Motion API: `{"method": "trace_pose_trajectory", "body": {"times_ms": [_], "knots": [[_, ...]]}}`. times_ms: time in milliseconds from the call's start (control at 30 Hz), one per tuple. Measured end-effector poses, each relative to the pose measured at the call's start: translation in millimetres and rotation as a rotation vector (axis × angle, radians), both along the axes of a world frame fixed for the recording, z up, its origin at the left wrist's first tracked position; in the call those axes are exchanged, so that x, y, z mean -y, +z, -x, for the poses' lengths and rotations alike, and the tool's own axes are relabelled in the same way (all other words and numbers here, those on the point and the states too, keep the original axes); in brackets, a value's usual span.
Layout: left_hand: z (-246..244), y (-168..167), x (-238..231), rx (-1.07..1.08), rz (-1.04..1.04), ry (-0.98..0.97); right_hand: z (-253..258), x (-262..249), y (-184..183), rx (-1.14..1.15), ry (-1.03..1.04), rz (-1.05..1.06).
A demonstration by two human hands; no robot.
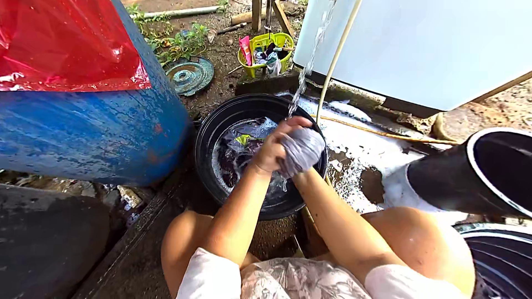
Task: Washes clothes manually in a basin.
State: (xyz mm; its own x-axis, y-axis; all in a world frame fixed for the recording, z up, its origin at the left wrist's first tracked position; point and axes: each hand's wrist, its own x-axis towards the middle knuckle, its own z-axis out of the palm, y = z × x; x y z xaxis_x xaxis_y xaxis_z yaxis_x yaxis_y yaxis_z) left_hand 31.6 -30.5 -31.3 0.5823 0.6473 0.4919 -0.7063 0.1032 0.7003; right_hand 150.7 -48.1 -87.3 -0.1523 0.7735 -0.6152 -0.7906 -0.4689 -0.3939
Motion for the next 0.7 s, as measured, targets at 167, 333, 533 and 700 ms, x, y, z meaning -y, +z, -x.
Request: {"method": "trace_pose_trajectory", "body": {"times_ms": [167,333,533,700], "knots": [[35.1,-57.7,-62.5,0.530,0.476,0.399,8.7,5.3,18.3,-0.196,-0.090,-0.121],[10.1,-87.5,-28.8,-0.015,0.944,0.516,37.4,-13.9,79.1,-0.150,-0.140,-0.154],[29.7,-39.4,-1.7,-0.205,0.504,0.597,26.5,-2.2,23.3,-0.278,-0.171,-0.275],[18.8,-65.4,-63.8,0.272,0.473,0.145,14.4,-2.2,-6.7,-0.021,-0.032,-0.113]]}}
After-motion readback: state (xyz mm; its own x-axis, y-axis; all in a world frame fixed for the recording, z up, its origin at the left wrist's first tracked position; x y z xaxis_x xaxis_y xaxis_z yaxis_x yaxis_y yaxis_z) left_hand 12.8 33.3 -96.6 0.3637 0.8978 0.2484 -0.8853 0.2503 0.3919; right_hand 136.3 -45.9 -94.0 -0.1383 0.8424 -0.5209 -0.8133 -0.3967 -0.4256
